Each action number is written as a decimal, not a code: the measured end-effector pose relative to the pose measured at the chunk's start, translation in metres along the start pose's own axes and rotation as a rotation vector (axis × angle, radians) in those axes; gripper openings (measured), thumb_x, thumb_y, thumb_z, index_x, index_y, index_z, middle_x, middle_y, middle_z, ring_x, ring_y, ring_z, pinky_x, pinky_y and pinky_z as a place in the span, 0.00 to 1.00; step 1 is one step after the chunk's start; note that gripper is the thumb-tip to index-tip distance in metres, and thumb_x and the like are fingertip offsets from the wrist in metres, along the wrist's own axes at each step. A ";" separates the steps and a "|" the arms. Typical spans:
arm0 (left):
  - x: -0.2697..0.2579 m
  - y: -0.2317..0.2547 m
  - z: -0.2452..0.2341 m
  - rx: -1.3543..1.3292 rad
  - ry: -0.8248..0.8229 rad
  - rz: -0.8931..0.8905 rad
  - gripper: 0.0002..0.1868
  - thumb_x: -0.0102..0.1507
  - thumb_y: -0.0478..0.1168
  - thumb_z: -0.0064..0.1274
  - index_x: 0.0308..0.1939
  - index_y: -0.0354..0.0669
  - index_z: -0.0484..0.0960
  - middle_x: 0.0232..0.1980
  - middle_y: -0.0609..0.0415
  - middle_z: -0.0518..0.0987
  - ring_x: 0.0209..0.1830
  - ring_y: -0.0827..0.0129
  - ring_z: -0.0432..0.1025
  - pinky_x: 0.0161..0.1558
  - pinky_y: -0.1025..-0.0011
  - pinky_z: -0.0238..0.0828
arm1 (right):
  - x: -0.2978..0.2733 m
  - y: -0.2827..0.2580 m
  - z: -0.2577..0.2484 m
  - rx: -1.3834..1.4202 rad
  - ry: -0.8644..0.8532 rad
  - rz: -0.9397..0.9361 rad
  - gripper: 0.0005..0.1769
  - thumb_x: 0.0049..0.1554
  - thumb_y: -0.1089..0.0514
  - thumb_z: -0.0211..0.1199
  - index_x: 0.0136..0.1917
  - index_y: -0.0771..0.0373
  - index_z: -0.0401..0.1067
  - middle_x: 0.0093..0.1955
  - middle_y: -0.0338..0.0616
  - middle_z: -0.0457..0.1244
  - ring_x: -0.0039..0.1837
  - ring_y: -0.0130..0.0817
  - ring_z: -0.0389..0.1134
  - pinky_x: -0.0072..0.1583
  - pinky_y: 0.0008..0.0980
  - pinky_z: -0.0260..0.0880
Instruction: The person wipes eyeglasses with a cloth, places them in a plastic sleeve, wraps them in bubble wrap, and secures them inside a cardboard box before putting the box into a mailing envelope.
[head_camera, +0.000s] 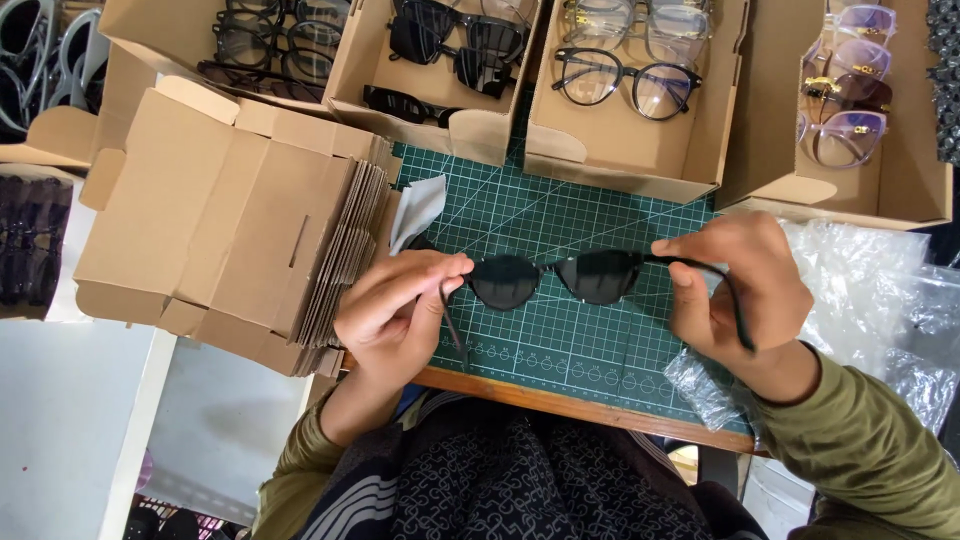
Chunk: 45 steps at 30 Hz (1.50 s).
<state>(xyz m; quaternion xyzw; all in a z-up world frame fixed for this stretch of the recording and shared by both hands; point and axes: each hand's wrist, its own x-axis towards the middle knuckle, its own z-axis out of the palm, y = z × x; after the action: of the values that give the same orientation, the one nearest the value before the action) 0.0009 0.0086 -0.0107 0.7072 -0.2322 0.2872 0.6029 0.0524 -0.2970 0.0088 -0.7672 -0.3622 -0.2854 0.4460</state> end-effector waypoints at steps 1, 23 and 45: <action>0.003 0.001 0.003 -0.014 0.037 0.042 0.16 0.68 0.19 0.52 0.56 0.36 0.78 0.52 0.41 0.82 0.51 0.53 0.83 0.55 0.62 0.91 | -0.003 0.006 0.000 -0.058 -0.013 -0.118 0.19 0.68 0.63 0.57 0.70 0.72 0.60 0.46 0.55 0.70 0.44 0.42 0.65 0.48 0.39 0.66; -0.004 -0.002 0.016 0.000 0.202 0.239 0.09 0.64 0.23 0.59 0.47 0.31 0.82 0.51 0.40 0.82 0.53 0.54 0.81 0.65 0.50 0.83 | -0.019 0.029 -0.013 -0.191 -0.154 -0.408 0.13 0.64 0.69 0.51 0.61 0.63 0.62 0.60 0.63 0.67 0.50 0.50 0.61 0.49 0.44 0.68; 0.007 -0.001 0.041 0.201 0.273 0.513 0.06 0.60 0.24 0.59 0.29 0.30 0.89 0.31 0.41 0.86 0.29 0.52 0.83 0.43 0.49 0.83 | -0.005 -0.010 0.029 0.245 0.285 0.402 0.27 0.63 0.69 0.67 0.48 0.58 0.46 0.47 0.50 0.61 0.43 0.32 0.65 0.49 0.28 0.71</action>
<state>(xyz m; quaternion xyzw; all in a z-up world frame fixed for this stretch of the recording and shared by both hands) 0.0117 -0.0317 -0.0114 0.6362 -0.2905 0.5440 0.4635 0.0450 -0.2690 -0.0033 -0.7161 -0.1681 -0.2505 0.6294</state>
